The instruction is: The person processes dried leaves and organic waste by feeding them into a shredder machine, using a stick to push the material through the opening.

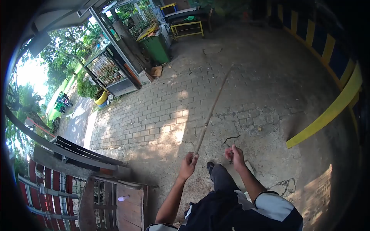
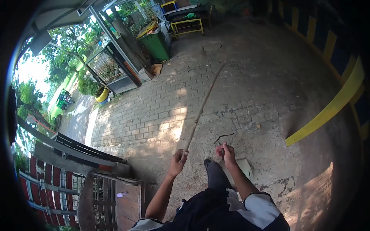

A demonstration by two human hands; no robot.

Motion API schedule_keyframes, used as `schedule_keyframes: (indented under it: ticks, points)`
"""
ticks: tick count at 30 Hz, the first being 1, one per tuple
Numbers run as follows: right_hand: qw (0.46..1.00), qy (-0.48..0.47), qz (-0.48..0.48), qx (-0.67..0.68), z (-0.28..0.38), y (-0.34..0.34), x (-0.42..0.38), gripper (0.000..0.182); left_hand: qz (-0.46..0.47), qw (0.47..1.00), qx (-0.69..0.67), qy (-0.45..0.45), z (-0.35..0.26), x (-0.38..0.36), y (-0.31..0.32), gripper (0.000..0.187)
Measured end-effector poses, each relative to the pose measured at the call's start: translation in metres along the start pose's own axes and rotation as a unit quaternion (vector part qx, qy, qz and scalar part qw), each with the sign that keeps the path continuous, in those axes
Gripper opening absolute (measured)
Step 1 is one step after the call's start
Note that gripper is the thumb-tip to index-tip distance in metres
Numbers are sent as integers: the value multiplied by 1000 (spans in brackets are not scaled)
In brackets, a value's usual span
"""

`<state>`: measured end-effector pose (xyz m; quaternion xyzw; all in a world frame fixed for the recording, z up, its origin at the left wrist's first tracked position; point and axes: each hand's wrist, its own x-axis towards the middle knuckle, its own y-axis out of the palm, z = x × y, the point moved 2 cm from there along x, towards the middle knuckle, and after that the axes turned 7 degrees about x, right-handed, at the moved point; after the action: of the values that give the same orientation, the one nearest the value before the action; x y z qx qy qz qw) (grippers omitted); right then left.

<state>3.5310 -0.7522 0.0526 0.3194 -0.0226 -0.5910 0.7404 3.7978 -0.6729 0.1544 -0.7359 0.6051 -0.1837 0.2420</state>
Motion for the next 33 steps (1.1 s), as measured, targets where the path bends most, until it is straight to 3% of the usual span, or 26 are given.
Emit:
schedule_keyframes:
  ticks: [2,4,7,8,10,11,12,15,18,20,22,24,26,28,30,31,33]
  points:
    - [996,-80,21,27,31,36,38,51,55,997,-52,3,-6,62,13,30]
    - [996,-58,48,57,57,61,87,54,105,989,-105,6,-11,133,27,30]
    - [977,-32,109,179,88,99,176,46,158,985,-31,57,-20,237,28,33]
    - [978,-32,106,178,104,108,212,46,160,985,-33,57,-21,278,26,33]
    - [994,-79,77,14,148,141,258,35,157,978,-34,130,-23,337,30,35]
    - [995,-89,24,28,156,149,292,26,179,973,-30,143,-28,366,24,37]
    - [997,-65,29,11,162,151,326,24,175,973,-32,149,-40,400,9,37]
    - [997,-72,32,24,200,183,407,29,232,963,105,82,-38,473,-26,41]
    - [997,-82,10,-2,247,195,497,30,180,978,46,92,-24,547,-70,41]
    - [995,-97,3,25,279,196,564,28,129,988,74,36,15,596,-89,35]
    - [981,-187,-2,44,308,183,642,25,40,992,118,-7,54,647,-110,29]
    - [974,-221,-31,42,348,175,716,22,6,995,72,-65,82,704,-136,13]
    - [965,-249,-38,68,382,158,800,20,-53,991,109,54,128,776,-157,19]
    - [946,-306,-58,94,426,149,875,19,-37,995,90,-24,142,869,-177,23]
    - [941,-310,-81,107,474,140,932,18,-2,996,42,76,136,979,-180,17]
    - [933,-318,-113,124,502,138,956,19,27,996,19,83,124,1035,-175,16]
    - [921,-328,-149,144,555,127,995,19,96,990,49,87,50,1148,-148,43]
